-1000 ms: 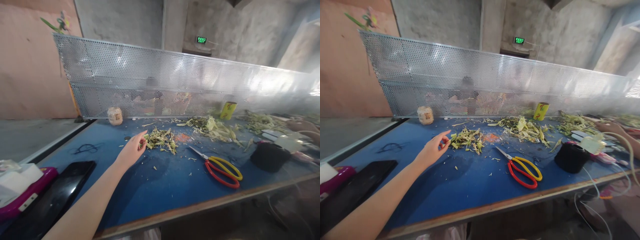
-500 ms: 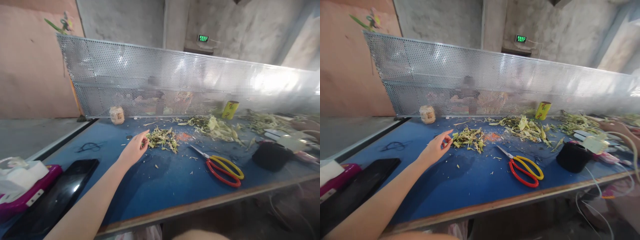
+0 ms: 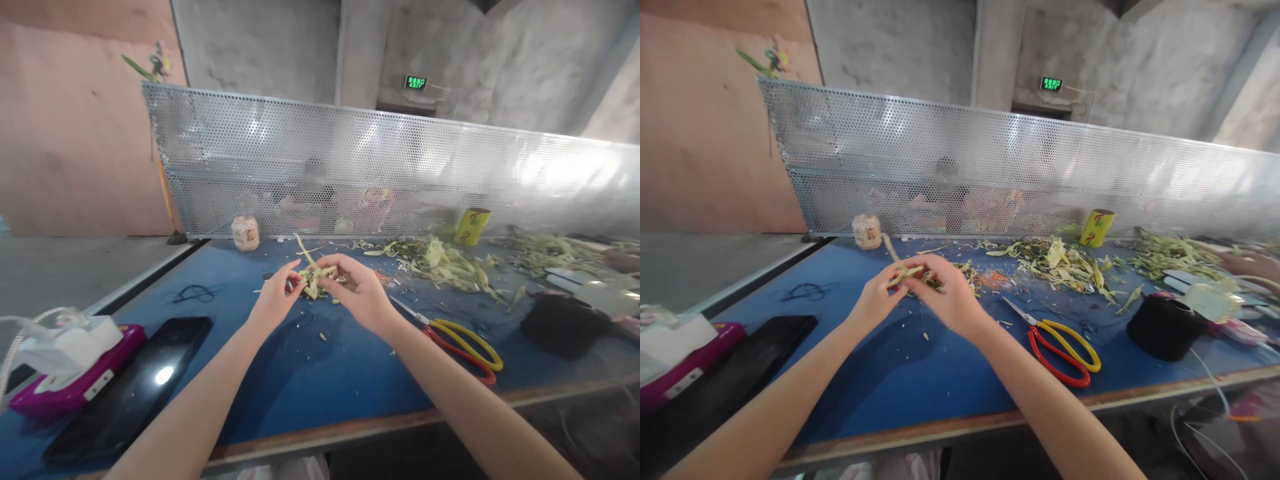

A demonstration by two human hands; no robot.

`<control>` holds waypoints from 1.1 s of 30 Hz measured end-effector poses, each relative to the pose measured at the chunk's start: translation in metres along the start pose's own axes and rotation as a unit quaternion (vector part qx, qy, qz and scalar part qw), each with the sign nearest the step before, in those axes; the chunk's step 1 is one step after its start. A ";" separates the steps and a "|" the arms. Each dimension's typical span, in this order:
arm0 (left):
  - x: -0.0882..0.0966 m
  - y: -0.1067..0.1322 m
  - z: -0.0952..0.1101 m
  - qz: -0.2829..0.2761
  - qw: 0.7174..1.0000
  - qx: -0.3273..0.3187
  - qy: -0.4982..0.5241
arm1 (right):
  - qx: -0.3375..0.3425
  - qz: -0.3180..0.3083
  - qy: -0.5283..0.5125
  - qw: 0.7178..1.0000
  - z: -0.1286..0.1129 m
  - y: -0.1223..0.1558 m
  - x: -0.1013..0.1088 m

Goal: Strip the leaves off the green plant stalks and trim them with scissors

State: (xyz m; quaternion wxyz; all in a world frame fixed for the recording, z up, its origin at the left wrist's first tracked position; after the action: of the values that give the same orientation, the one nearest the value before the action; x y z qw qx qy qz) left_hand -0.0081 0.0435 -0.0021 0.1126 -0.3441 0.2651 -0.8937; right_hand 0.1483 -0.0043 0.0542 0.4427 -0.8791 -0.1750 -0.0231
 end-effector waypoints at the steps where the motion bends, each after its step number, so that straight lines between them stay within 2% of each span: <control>1: 0.002 -0.001 0.000 0.000 1.000 0.018 0.009 | -0.018 0.023 0.054 0.998 0.019 -0.008 0.009; 4: 0.008 -0.002 0.000 0.009 0.998 0.058 0.039 | -0.039 0.083 0.177 0.980 0.065 -0.014 0.030; 7: 0.012 -0.001 0.004 0.036 0.998 0.034 0.037 | -0.051 0.030 0.175 0.983 0.085 -0.004 0.032; 10: 0.012 0.004 0.011 0.050 0.999 -0.020 0.006 | -0.047 -0.016 0.161 0.986 0.083 0.006 0.027; 16: 0.006 0.015 0.031 0.035 0.990 -0.133 -0.042 | -0.051 -0.043 0.116 0.991 0.077 0.012 0.020; 21: 0.004 0.017 0.033 0.032 0.986 -0.155 -0.059 | -0.051 -0.065 0.072 0.994 0.075 0.013 0.018; 25: 0.004 0.017 0.034 0.035 0.981 -0.176 -0.076 | -0.063 -0.059 0.081 0.993 0.076 0.014 0.020; 33: 0.007 0.020 0.039 0.099 0.961 -0.245 -0.083 | -0.088 -0.022 0.033 0.995 0.074 0.013 0.020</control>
State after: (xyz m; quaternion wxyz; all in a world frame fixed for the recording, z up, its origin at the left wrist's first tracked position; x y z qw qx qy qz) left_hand 0.0140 0.0090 0.0153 0.1345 -0.4059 0.4983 -0.7542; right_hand 0.1635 0.0525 0.0028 0.3683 -0.9095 -0.1769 -0.0768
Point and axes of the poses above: each hand's wrist, its own y-axis away from the middle knuckle, its own x-axis out of the back of the hand, z = x × y, the point moved 3 cm from there along -y, towards the middle knuckle, and after that the axes turned 15 degrees about x, right-handed, at the moved point
